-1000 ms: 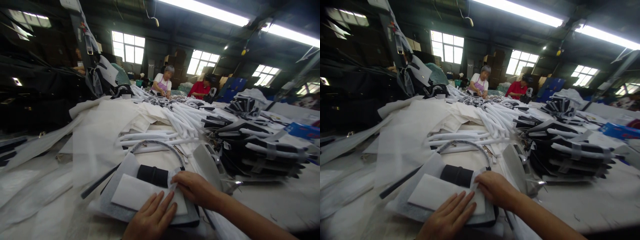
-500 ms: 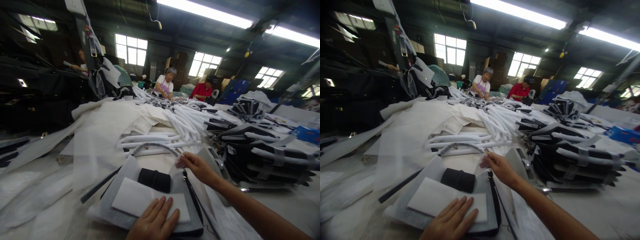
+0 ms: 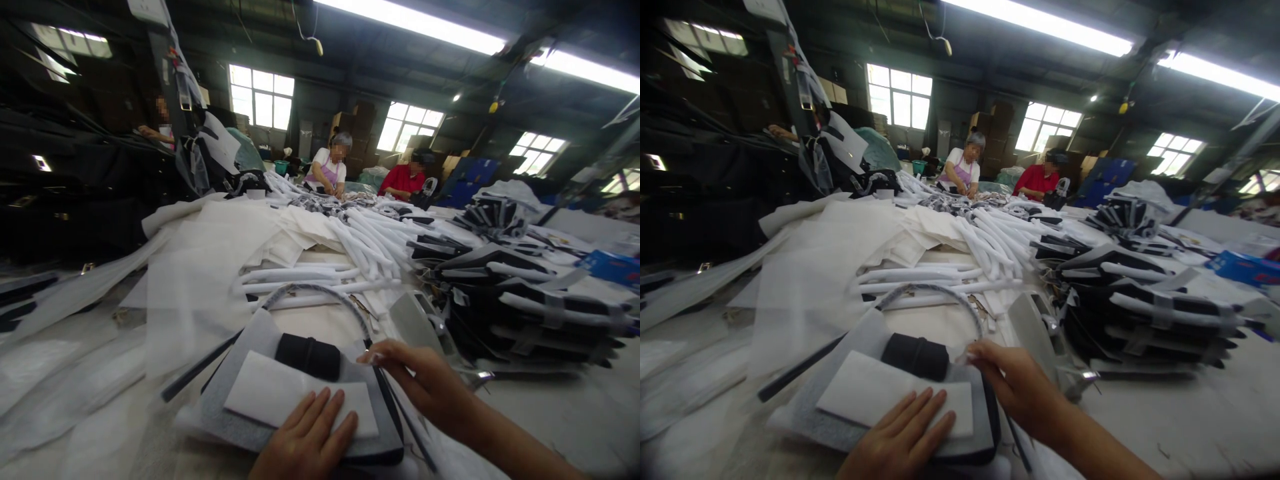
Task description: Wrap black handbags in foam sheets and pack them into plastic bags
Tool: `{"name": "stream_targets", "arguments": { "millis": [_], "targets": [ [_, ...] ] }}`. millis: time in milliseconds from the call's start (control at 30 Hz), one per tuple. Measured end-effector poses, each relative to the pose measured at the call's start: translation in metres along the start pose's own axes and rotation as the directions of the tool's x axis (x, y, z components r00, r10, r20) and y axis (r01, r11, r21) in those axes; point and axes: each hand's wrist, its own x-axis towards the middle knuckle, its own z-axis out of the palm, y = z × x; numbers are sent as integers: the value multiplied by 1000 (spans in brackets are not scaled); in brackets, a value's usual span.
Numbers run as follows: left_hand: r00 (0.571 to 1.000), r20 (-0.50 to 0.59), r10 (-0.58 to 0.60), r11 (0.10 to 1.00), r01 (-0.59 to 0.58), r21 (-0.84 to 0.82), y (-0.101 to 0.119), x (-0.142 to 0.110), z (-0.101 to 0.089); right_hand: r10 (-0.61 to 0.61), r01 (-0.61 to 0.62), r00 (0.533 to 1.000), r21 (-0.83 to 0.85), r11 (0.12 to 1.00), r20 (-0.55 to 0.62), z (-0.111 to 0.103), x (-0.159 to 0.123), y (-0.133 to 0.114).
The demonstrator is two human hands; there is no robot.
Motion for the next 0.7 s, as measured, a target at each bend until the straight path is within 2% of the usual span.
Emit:
{"name": "stream_targets", "arguments": {
  "millis": [100,167,300,433,600,700],
  "targets": [
    [1000,1,-6,1000,6,-9,1,2,-1,-54,53,998,-75,996,-8,18,-21,-13],
    [1000,0,-19,999,19,-30,2,3,-2,-164,154,985,-172,973,-48,32,-32,-15],
    [999,17,-39,997,40,-72,2,5,-4,-384,342,923,-427,837,-13,55,-52,-7],
    [999,28,-22,995,25,-93,1,3,-6,-433,353,901,-563,747,-10,71,-69,4],
    [998,-27,-65,982,59,-177,1,0,-9,-500,342,863,-644,684,-73,87,-77,6],
    [1000,-11,-4,985,2,-174,0,3,-13,-521,325,846,-666,672,-112,90,-80,0]
  ]
}}
